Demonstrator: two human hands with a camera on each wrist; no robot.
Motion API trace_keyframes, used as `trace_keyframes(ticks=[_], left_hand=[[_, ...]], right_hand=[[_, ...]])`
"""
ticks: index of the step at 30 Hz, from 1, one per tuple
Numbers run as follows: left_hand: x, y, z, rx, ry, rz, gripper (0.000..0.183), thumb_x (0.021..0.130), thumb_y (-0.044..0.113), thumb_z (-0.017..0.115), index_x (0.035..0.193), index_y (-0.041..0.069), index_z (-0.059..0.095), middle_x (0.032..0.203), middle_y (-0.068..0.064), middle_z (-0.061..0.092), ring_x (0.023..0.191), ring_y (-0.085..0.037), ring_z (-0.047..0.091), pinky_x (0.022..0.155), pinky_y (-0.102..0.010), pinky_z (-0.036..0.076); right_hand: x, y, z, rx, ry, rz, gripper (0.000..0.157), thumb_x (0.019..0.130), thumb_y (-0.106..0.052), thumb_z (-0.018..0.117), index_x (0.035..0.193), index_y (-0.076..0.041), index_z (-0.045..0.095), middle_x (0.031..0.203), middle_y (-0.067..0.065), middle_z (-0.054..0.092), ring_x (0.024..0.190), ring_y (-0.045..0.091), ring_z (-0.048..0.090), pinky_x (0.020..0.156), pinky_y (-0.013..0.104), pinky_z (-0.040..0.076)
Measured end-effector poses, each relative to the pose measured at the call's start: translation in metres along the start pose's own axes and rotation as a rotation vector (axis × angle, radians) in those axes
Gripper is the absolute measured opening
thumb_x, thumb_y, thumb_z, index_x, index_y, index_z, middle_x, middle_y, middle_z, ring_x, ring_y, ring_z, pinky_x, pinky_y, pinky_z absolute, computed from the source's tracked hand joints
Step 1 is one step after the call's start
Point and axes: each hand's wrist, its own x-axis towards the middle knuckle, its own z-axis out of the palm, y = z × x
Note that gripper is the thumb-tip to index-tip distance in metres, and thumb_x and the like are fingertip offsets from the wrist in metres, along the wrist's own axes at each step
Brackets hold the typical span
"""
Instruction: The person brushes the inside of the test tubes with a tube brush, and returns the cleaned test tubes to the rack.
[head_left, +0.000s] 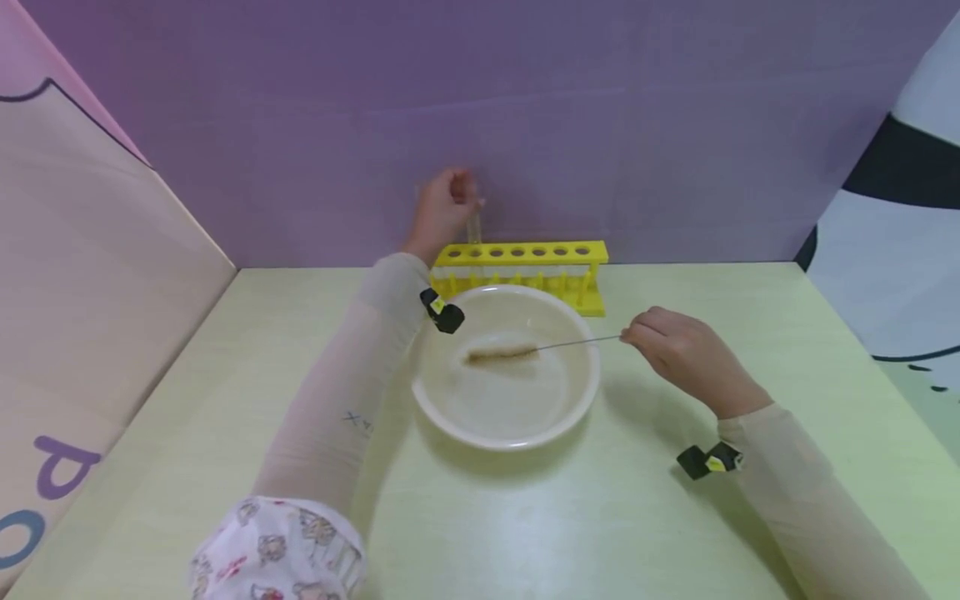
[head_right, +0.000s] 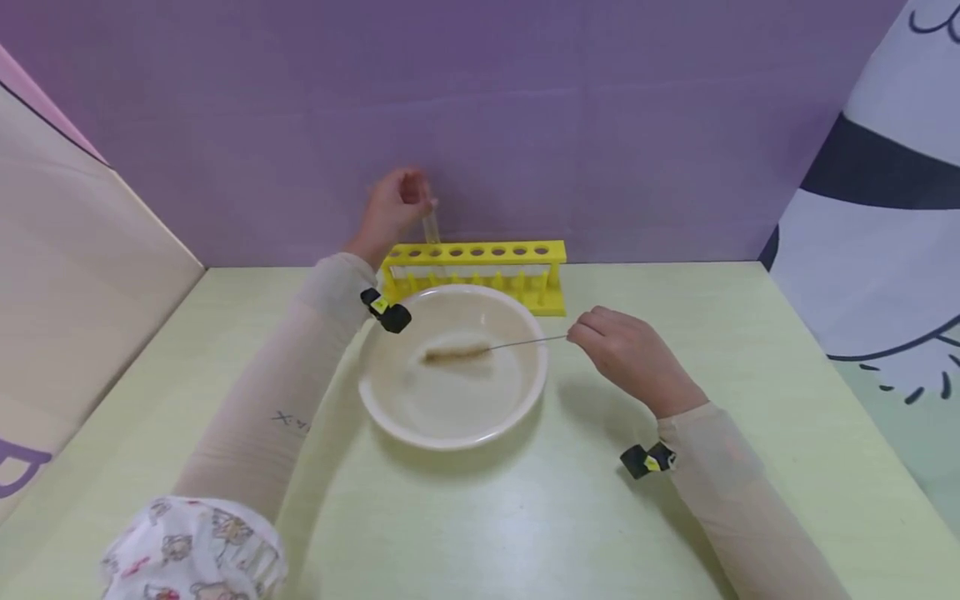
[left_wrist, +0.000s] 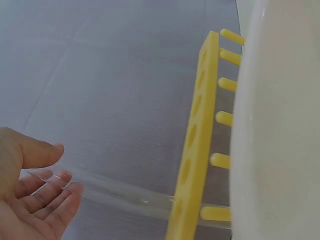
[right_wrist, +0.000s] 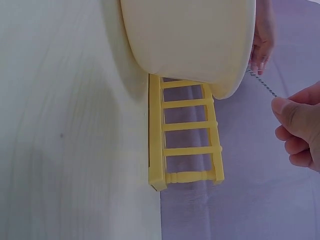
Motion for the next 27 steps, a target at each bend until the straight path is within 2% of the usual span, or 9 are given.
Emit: trace_keyframes(ticks=[2, 5, 8, 13, 17, 19, 22, 24, 27], left_hand=[[0.000, -0.004, 0.002, -0.036, 0.002, -0.028, 0.044, 0.089, 0.008, 0.063, 0.131, 0.003, 0.049, 0.120, -0.011, 0.057, 0.110, -0.020, 0.055, 0.091, -0.024, 0.047], [-0.001, -0.009, 0.004, -0.046, 0.010, -0.089, 0.041, 0.089, 0.009, 0.064, 0.128, 0.003, 0.052, 0.119, -0.009, 0.058, 0.108, -0.018, 0.055, 0.088, -0.024, 0.048], [-0.003, -0.014, 0.008, -0.042, 0.017, -0.129, 0.034, 0.088, 0.007, 0.064, 0.121, 0.003, 0.056, 0.115, -0.010, 0.059, 0.104, -0.018, 0.056, 0.085, -0.025, 0.049], [-0.005, -0.023, 0.014, -0.015, -0.014, -0.118, 0.008, 0.085, 0.000, 0.063, 0.093, 0.001, 0.062, 0.097, -0.010, 0.062, 0.088, -0.020, 0.056, 0.072, -0.028, 0.048], [-0.006, -0.028, 0.017, 0.003, -0.045, -0.124, 0.006, 0.084, -0.001, 0.062, 0.088, 0.003, 0.063, 0.092, -0.009, 0.062, 0.084, -0.019, 0.055, 0.070, -0.029, 0.047], [-0.006, -0.030, 0.018, 0.005, -0.062, -0.128, 0.007, 0.084, -0.002, 0.062, 0.090, 0.001, 0.064, 0.093, -0.010, 0.063, 0.085, -0.019, 0.056, 0.072, -0.030, 0.048], [-0.007, -0.033, 0.020, -0.004, -0.084, -0.150, 0.011, 0.083, -0.003, 0.062, 0.093, 0.000, 0.065, 0.094, -0.011, 0.063, 0.086, -0.021, 0.056, 0.075, -0.033, 0.050], [-0.007, -0.035, 0.020, -0.007, -0.093, -0.163, 0.010, 0.083, -0.004, 0.063, 0.092, -0.001, 0.065, 0.094, -0.011, 0.062, 0.085, -0.021, 0.055, 0.076, -0.033, 0.051], [-0.007, -0.035, 0.021, -0.004, -0.095, -0.172, 0.009, 0.082, -0.005, 0.064, 0.090, 0.000, 0.064, 0.093, -0.010, 0.062, 0.085, -0.021, 0.055, 0.075, -0.033, 0.051]], right_hand=[[0.000, 0.001, 0.000, -0.004, -0.002, -0.005, 0.030, 0.100, -0.020, 0.047, 0.083, -0.003, 0.064, 0.077, 0.006, 0.062, 0.068, 0.019, 0.059, 0.057, 0.032, 0.052], [0.000, 0.002, -0.001, -0.008, -0.004, -0.009, 0.003, 0.083, -0.001, 0.067, 0.084, -0.002, 0.065, 0.078, 0.007, 0.062, 0.069, 0.020, 0.059, 0.058, 0.032, 0.053], [0.001, 0.001, -0.001, -0.009, -0.010, -0.004, 0.025, 0.065, 0.010, 0.074, 0.084, -0.002, 0.065, 0.078, 0.006, 0.062, 0.070, 0.020, 0.059, 0.058, 0.032, 0.053], [0.001, 0.000, -0.002, -0.011, -0.015, -0.003, 0.028, 0.062, 0.011, 0.076, 0.084, -0.002, 0.065, 0.078, 0.006, 0.062, 0.069, 0.019, 0.059, 0.058, 0.031, 0.053], [0.000, 0.000, -0.002, -0.009, -0.024, -0.007, 0.023, 0.066, 0.009, 0.074, 0.084, -0.002, 0.065, 0.078, 0.006, 0.062, 0.070, 0.019, 0.059, 0.058, 0.031, 0.053], [-0.001, 0.000, -0.002, -0.003, -0.031, -0.002, 0.005, 0.082, 0.000, 0.068, 0.085, -0.002, 0.065, 0.079, 0.006, 0.063, 0.070, 0.019, 0.059, 0.058, 0.032, 0.053], [-0.002, 0.001, -0.003, 0.001, -0.034, 0.007, 0.029, 0.100, -0.020, 0.047, 0.085, -0.002, 0.065, 0.078, 0.006, 0.063, 0.069, 0.019, 0.059, 0.058, 0.032, 0.053], [-0.002, 0.001, -0.003, 0.000, -0.031, 0.010, 0.048, 0.103, -0.030, 0.031, 0.085, -0.003, 0.065, 0.078, 0.005, 0.063, 0.069, 0.018, 0.059, 0.057, 0.032, 0.052], [-0.003, 0.002, -0.004, 0.001, -0.033, 0.015, 0.051, 0.103, -0.032, 0.028, 0.084, -0.003, 0.065, 0.077, 0.005, 0.062, 0.069, 0.019, 0.059, 0.057, 0.032, 0.052]])
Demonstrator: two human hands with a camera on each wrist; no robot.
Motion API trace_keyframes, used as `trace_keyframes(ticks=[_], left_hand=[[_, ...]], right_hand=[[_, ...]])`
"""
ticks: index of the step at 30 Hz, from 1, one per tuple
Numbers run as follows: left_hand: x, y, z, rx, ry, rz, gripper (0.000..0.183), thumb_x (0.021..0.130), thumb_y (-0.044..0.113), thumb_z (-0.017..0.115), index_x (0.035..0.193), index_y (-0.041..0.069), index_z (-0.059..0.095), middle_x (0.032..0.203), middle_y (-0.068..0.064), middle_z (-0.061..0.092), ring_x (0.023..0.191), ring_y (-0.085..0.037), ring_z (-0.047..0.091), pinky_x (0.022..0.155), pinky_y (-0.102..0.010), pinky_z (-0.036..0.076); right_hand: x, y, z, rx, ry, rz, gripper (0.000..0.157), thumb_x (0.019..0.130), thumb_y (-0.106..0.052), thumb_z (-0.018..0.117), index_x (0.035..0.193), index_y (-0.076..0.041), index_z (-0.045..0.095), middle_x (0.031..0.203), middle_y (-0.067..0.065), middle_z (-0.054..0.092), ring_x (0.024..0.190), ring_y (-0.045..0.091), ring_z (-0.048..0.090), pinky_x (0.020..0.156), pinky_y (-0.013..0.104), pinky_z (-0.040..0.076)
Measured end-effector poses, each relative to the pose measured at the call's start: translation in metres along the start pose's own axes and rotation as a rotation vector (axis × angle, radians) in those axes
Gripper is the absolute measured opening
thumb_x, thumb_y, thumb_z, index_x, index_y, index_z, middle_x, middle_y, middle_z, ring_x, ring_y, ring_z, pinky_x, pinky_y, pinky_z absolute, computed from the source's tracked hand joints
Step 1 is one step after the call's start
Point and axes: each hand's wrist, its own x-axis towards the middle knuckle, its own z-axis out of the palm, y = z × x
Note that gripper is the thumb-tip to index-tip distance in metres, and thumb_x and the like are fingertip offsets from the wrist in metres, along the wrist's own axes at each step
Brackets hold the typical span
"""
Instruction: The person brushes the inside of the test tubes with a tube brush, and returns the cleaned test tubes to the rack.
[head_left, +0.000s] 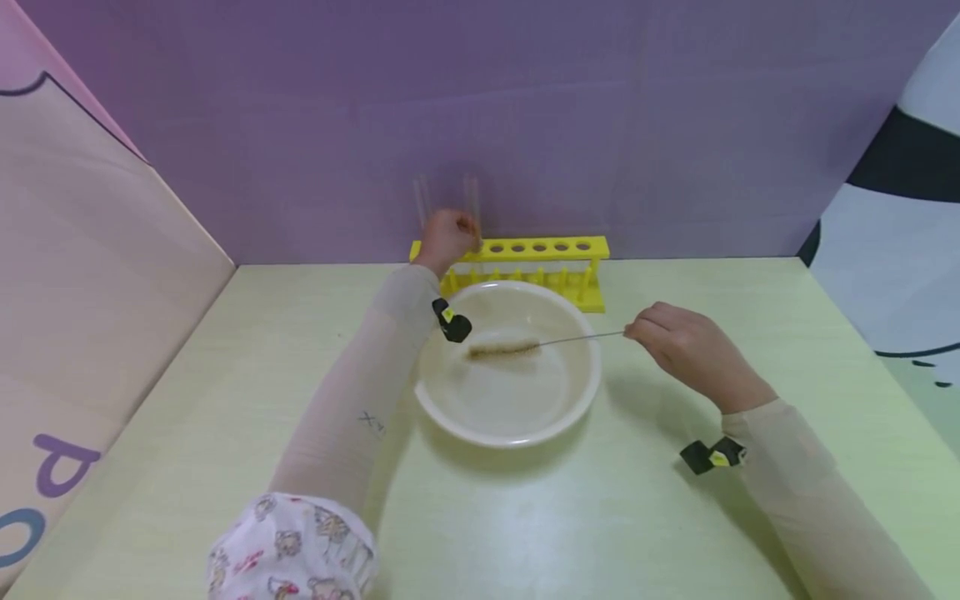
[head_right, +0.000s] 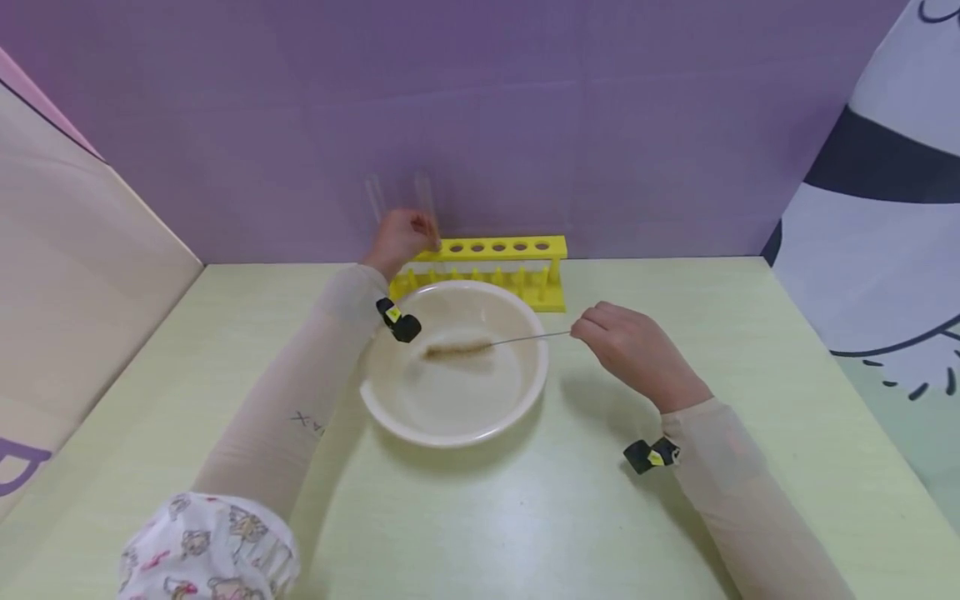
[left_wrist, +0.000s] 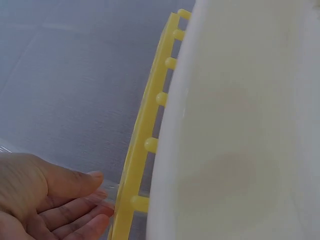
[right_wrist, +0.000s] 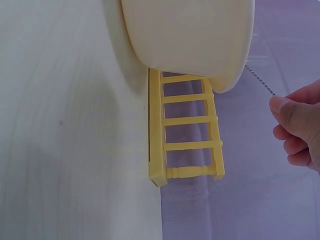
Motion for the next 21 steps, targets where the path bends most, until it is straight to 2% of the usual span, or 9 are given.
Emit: trace_keyframes(ticks=[8, 13, 15, 19, 21], left_hand=[[-0.001, 0.000, 0.000, 0.011, 0.030, 0.013, 0.008, 0.083, -0.004, 0.065, 0.091, 0.000, 0.064, 0.091, -0.009, 0.061, 0.085, -0.022, 0.058, 0.076, -0.032, 0.051], [-0.002, 0.006, -0.002, 0.036, 0.072, 0.034, 0.003, 0.086, 0.004, 0.066, 0.086, 0.003, 0.063, 0.090, -0.008, 0.063, 0.085, -0.021, 0.061, 0.072, -0.032, 0.051], [-0.002, 0.010, -0.003, 0.045, 0.091, 0.041, 0.005, 0.087, 0.007, 0.066, 0.085, 0.005, 0.062, 0.092, -0.007, 0.064, 0.087, -0.019, 0.061, 0.072, -0.030, 0.050], [-0.005, 0.018, -0.008, 0.038, 0.130, 0.084, 0.006, 0.089, 0.008, 0.064, 0.093, 0.004, 0.063, 0.101, -0.007, 0.064, 0.094, -0.017, 0.061, 0.076, -0.028, 0.050], [-0.007, 0.022, -0.011, 0.039, 0.158, 0.118, 0.010, 0.090, 0.009, 0.063, 0.097, 0.003, 0.063, 0.104, -0.008, 0.064, 0.097, -0.017, 0.060, 0.080, -0.027, 0.050]], right_hand=[[0.001, 0.000, -0.002, 0.002, -0.019, 0.017, 0.053, 0.102, -0.035, 0.026, 0.085, -0.002, 0.065, 0.078, 0.006, 0.064, 0.069, 0.019, 0.060, 0.058, 0.032, 0.053], [0.002, 0.001, -0.002, -0.022, -0.006, 0.011, 0.051, 0.102, -0.034, 0.029, 0.084, -0.002, 0.065, 0.075, 0.005, 0.062, 0.066, 0.017, 0.059, 0.056, 0.030, 0.052], [0.002, 0.001, -0.002, -0.029, -0.004, 0.011, 0.051, 0.102, -0.034, 0.029, 0.084, -0.002, 0.065, 0.074, 0.005, 0.061, 0.065, 0.017, 0.059, 0.055, 0.030, 0.052], [0.002, 0.001, -0.001, -0.037, -0.010, 0.009, 0.053, 0.102, -0.034, 0.028, 0.083, -0.001, 0.065, 0.074, 0.006, 0.061, 0.065, 0.017, 0.059, 0.055, 0.030, 0.052], [0.001, 0.002, -0.001, -0.038, -0.021, 0.007, 0.037, 0.101, -0.026, 0.044, 0.083, -0.001, 0.064, 0.074, 0.006, 0.061, 0.065, 0.018, 0.059, 0.055, 0.030, 0.052]])
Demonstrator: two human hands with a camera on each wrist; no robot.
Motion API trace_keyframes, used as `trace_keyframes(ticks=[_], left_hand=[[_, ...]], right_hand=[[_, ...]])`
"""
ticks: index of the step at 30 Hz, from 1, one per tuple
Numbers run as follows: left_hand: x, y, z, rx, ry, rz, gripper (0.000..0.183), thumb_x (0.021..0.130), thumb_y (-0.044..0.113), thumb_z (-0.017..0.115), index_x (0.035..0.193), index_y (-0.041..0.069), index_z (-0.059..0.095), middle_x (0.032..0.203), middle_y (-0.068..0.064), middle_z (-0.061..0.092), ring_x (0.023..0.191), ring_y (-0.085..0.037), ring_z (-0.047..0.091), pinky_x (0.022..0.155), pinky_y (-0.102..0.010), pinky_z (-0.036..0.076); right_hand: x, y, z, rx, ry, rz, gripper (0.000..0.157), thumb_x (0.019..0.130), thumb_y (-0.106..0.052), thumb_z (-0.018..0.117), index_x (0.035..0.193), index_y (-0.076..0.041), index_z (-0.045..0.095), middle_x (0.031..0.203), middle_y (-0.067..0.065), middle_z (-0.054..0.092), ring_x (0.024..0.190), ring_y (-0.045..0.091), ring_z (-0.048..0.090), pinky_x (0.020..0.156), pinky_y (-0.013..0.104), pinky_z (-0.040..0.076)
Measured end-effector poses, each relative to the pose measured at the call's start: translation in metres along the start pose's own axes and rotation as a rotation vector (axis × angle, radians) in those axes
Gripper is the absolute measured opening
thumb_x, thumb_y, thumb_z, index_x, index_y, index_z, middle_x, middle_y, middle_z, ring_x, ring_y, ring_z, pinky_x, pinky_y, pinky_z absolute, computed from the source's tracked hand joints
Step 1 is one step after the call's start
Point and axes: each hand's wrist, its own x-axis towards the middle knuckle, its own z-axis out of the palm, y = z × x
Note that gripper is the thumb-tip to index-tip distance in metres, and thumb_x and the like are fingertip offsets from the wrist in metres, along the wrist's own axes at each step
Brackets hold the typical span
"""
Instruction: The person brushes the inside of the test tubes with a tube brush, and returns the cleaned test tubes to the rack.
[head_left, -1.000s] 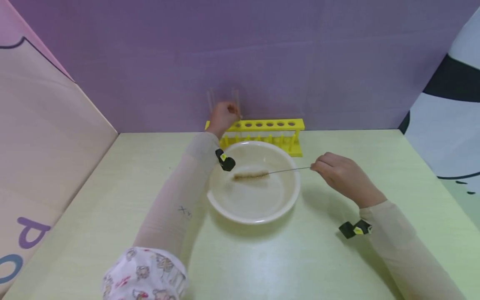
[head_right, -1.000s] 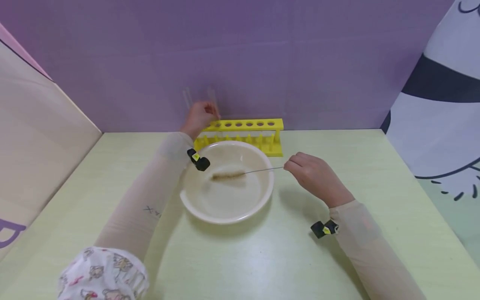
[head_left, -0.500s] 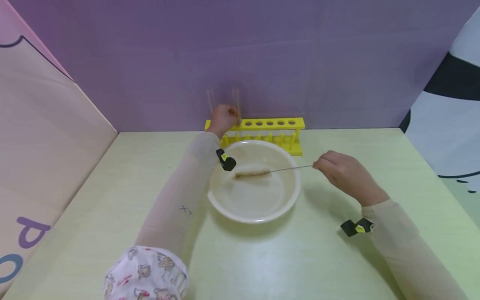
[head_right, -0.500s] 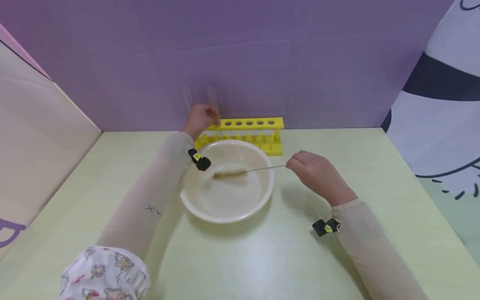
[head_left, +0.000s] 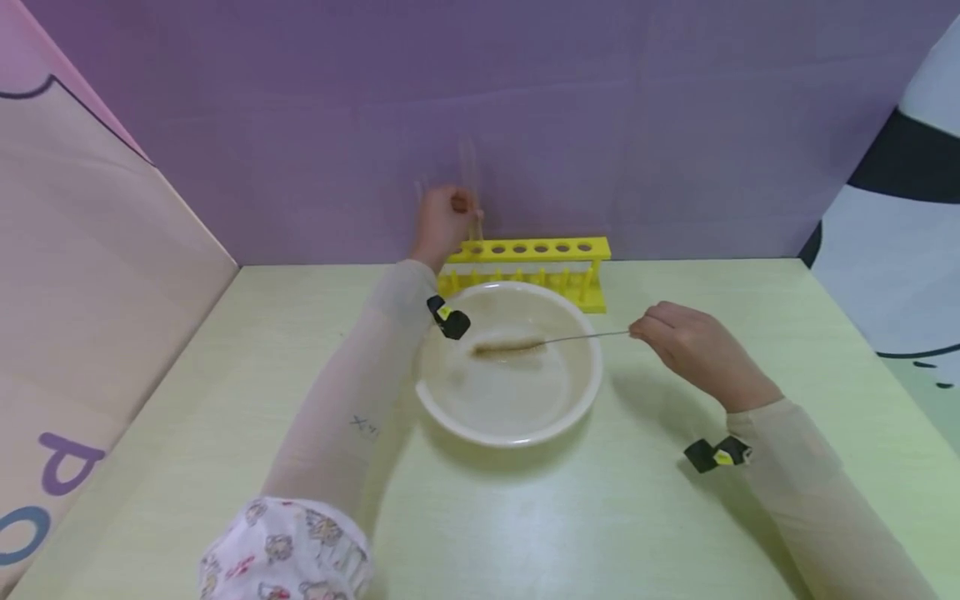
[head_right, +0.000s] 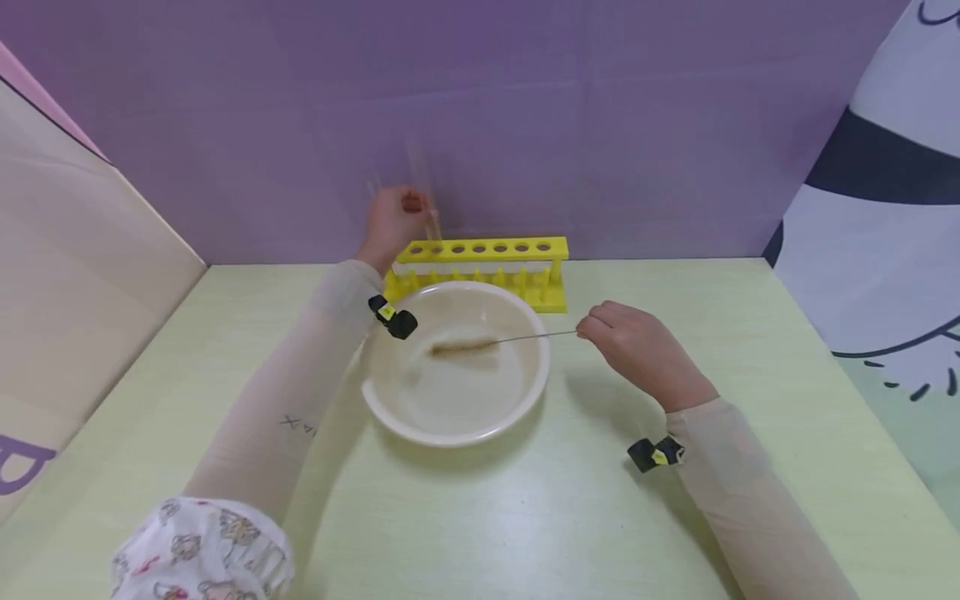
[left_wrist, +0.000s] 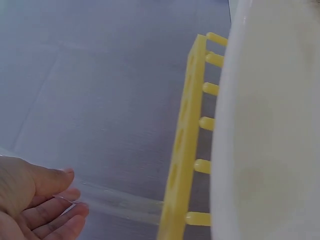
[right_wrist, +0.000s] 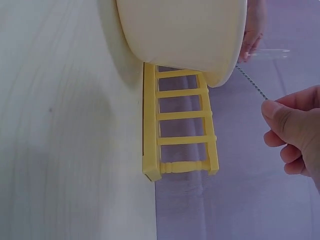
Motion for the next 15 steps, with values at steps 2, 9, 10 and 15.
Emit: trace_keyframes(ticks=[2, 9, 10, 15], left_hand=[[-0.002, 0.005, -0.004, 0.010, 0.034, 0.037, 0.013, 0.090, 0.011, 0.063, 0.100, 0.003, 0.063, 0.105, -0.009, 0.064, 0.099, -0.017, 0.060, 0.083, -0.026, 0.049], [-0.009, 0.020, -0.018, -0.038, 0.106, 0.118, 0.028, 0.090, 0.013, 0.064, 0.116, 0.002, 0.061, 0.112, -0.009, 0.063, 0.103, -0.017, 0.059, 0.088, -0.022, 0.047], [-0.011, 0.022, -0.020, -0.054, 0.106, 0.125, 0.029, 0.090, 0.013, 0.064, 0.117, 0.003, 0.061, 0.112, -0.009, 0.063, 0.103, -0.016, 0.058, 0.088, -0.021, 0.047], [-0.025, 0.032, -0.030, -0.100, 0.109, 0.202, 0.034, 0.090, 0.015, 0.064, 0.121, 0.003, 0.059, 0.110, -0.009, 0.063, 0.100, -0.015, 0.058, 0.086, -0.020, 0.047]], right_hand=[[0.000, 0.001, 0.000, -0.002, -0.011, 0.004, 0.015, 0.091, -0.013, 0.062, 0.083, 0.000, 0.064, 0.075, 0.007, 0.061, 0.066, 0.019, 0.059, 0.056, 0.031, 0.053], [-0.001, 0.003, -0.001, -0.013, -0.052, 0.039, 0.027, 0.063, 0.008, 0.078, 0.084, -0.002, 0.065, 0.077, 0.007, 0.062, 0.067, 0.020, 0.060, 0.057, 0.033, 0.053], [-0.001, 0.003, -0.001, -0.015, -0.053, 0.040, 0.026, 0.064, 0.007, 0.078, 0.084, -0.002, 0.065, 0.076, 0.007, 0.062, 0.067, 0.020, 0.060, 0.057, 0.033, 0.053], [0.000, 0.005, -0.002, -0.031, -0.057, 0.040, 0.025, 0.064, 0.006, 0.078, 0.084, -0.001, 0.065, 0.075, 0.007, 0.061, 0.066, 0.020, 0.059, 0.057, 0.033, 0.053]])
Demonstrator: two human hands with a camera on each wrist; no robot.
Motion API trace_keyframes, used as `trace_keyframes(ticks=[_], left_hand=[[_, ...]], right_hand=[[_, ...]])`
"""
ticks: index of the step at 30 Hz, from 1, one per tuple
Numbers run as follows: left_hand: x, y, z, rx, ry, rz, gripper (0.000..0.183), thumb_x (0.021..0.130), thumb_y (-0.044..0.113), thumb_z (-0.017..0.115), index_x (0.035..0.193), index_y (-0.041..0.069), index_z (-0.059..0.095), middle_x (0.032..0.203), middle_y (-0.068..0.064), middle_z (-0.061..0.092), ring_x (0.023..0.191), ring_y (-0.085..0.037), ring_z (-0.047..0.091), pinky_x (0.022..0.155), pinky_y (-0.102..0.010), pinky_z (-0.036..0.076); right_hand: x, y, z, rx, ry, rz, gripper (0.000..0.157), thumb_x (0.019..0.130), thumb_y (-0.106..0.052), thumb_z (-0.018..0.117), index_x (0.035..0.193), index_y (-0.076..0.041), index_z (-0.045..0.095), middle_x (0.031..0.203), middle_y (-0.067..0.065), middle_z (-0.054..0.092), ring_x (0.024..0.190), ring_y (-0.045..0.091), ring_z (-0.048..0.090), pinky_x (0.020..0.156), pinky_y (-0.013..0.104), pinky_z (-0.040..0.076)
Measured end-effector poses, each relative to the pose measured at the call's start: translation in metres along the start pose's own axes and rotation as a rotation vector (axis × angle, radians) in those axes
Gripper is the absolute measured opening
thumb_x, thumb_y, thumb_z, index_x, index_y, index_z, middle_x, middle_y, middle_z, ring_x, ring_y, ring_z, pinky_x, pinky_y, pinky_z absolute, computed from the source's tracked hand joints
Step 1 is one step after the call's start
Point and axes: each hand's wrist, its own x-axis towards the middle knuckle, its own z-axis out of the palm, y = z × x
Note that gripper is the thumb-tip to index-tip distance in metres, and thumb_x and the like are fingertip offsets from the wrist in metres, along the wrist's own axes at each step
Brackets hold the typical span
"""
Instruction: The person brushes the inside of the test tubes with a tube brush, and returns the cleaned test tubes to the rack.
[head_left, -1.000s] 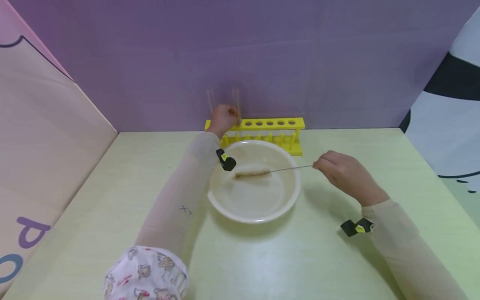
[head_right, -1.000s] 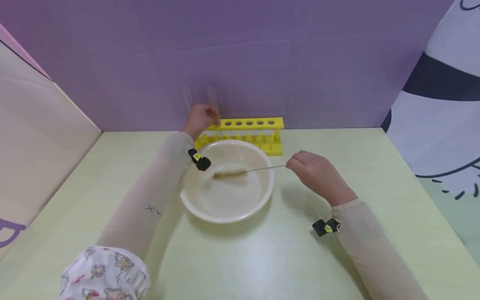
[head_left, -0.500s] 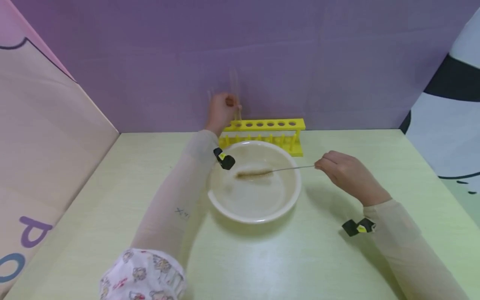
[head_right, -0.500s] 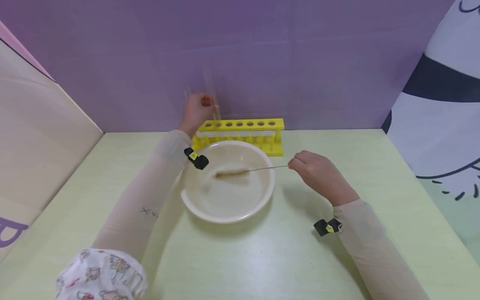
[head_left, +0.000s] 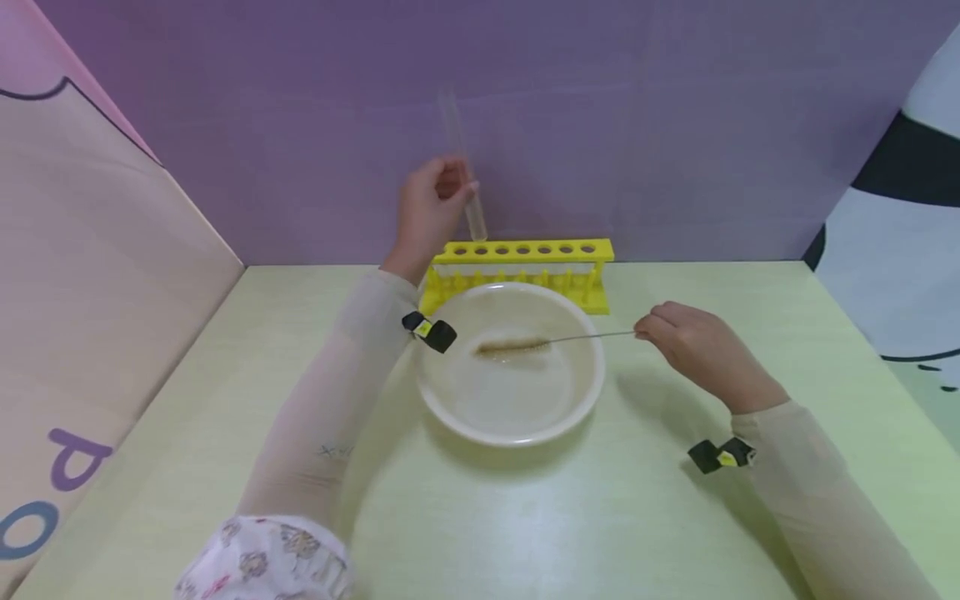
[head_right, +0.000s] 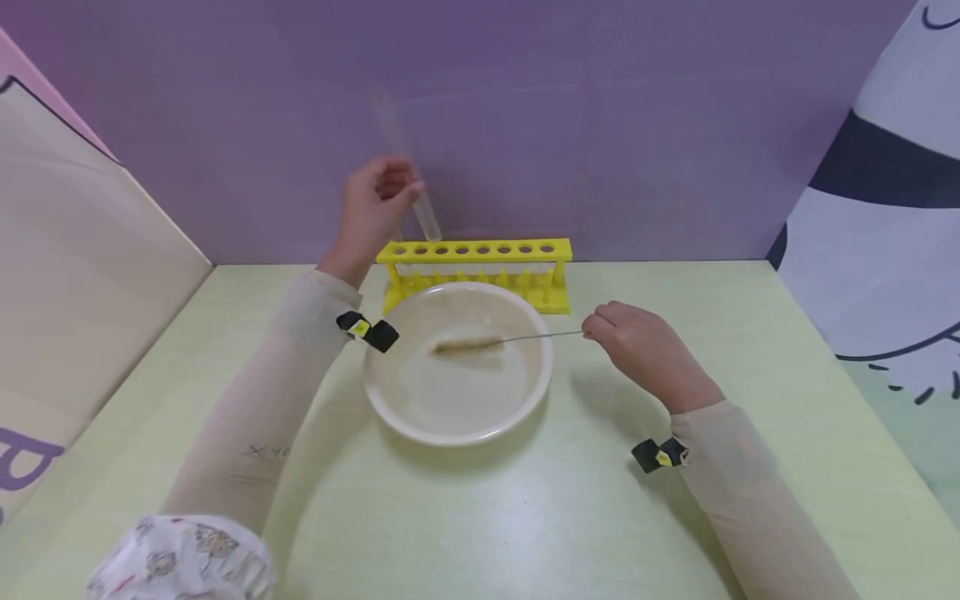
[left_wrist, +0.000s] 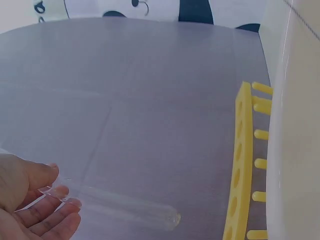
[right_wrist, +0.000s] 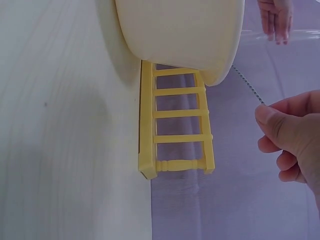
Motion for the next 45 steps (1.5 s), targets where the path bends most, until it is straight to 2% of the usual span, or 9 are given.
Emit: trace_keyframes(ticks=[4, 10, 13, 19, 24, 31, 36, 42, 45], left_hand=[[-0.014, 0.004, -0.006, -0.035, -0.012, 0.072, 0.035, 0.091, 0.013, 0.063, 0.123, 0.003, 0.058, 0.107, -0.010, 0.063, 0.096, -0.016, 0.058, 0.085, -0.023, 0.049], [-0.042, 0.001, -0.012, -0.066, -0.084, 0.085, 0.038, 0.093, 0.012, 0.059, 0.130, 0.005, 0.054, 0.105, -0.011, 0.060, 0.095, -0.018, 0.059, 0.085, -0.027, 0.051], [-0.055, 0.001, -0.017, -0.067, -0.103, 0.113, 0.039, 0.094, 0.009, 0.058, 0.132, 0.004, 0.052, 0.104, -0.012, 0.059, 0.095, -0.020, 0.058, 0.084, -0.031, 0.051], [-0.076, 0.001, -0.026, 0.058, -0.138, 0.192, 0.042, 0.095, 0.008, 0.055, 0.136, 0.003, 0.048, 0.107, -0.013, 0.058, 0.099, -0.021, 0.057, 0.086, -0.033, 0.052], [-0.089, -0.003, -0.027, 0.108, -0.194, 0.213, 0.043, 0.095, 0.006, 0.054, 0.138, 0.003, 0.046, 0.108, -0.014, 0.059, 0.100, -0.023, 0.057, 0.087, -0.033, 0.052], [-0.098, -0.010, -0.027, 0.107, -0.210, 0.194, 0.043, 0.093, 0.004, 0.057, 0.135, 0.003, 0.049, 0.107, -0.014, 0.061, 0.098, -0.024, 0.060, 0.085, -0.034, 0.052], [-0.095, -0.013, -0.025, 0.081, -0.249, 0.187, 0.043, 0.090, 0.002, 0.061, 0.132, 0.003, 0.052, 0.106, -0.013, 0.063, 0.096, -0.021, 0.061, 0.085, -0.032, 0.052], [-0.094, -0.014, -0.024, 0.075, -0.238, 0.151, 0.033, 0.089, 0.004, 0.063, 0.121, 0.002, 0.057, 0.103, -0.010, 0.064, 0.095, -0.020, 0.061, 0.084, -0.031, 0.052], [-0.095, -0.015, -0.024, 0.101, -0.247, 0.160, 0.029, 0.089, 0.004, 0.064, 0.118, 0.002, 0.058, 0.103, -0.009, 0.064, 0.094, -0.019, 0.061, 0.083, -0.031, 0.052]], right_hand=[[-0.001, 0.001, 0.000, -0.005, -0.009, 0.011, 0.025, 0.064, 0.005, 0.078, 0.085, -0.001, 0.065, 0.075, 0.007, 0.061, 0.066, 0.020, 0.058, 0.057, 0.033, 0.053], [-0.007, 0.001, 0.003, -0.004, 0.002, 0.018, 0.023, 0.066, 0.005, 0.077, 0.081, -0.003, 0.062, 0.073, 0.006, 0.058, 0.064, 0.019, 0.057, 0.055, 0.034, 0.052], [-0.008, 0.000, 0.005, 0.002, 0.010, 0.010, 0.024, 0.065, 0.008, 0.076, 0.080, -0.003, 0.061, 0.073, 0.005, 0.058, 0.064, 0.019, 0.057, 0.055, 0.033, 0.052], [-0.006, 0.002, 0.008, -0.002, 0.013, 0.005, 0.027, 0.064, 0.015, 0.073, 0.079, -0.003, 0.060, 0.074, 0.006, 0.058, 0.065, 0.020, 0.057, 0.055, 0.032, 0.052], [-0.006, 0.004, 0.009, -0.013, 0.005, 0.012, 0.028, 0.063, 0.016, 0.073, 0.078, -0.003, 0.060, 0.074, 0.006, 0.058, 0.066, 0.020, 0.057, 0.055, 0.032, 0.052], [-0.005, 0.005, 0.011, -0.006, 0.013, -0.007, 0.028, 0.064, 0.017, 0.072, 0.078, -0.003, 0.061, 0.074, 0.006, 0.058, 0.066, 0.020, 0.057, 0.055, 0.032, 0.051], [-0.006, 0.009, 0.010, -0.018, 0.035, -0.015, 0.031, 0.062, 0.020, 0.069, 0.079, -0.004, 0.060, 0.074, 0.006, 0.056, 0.066, 0.021, 0.056, 0.055, 0.033, 0.050], [-0.011, 0.013, 0.006, -0.009, 0.045, -0.040, 0.035, 0.059, 0.024, 0.066, 0.081, -0.003, 0.060, 0.074, 0.006, 0.056, 0.064, 0.021, 0.053, 0.054, 0.034, 0.048], [-0.015, 0.014, 0.004, -0.009, 0.044, -0.056, 0.034, 0.061, 0.023, 0.062, 0.082, -0.002, 0.061, 0.074, 0.007, 0.055, 0.064, 0.021, 0.052, 0.053, 0.034, 0.048]])
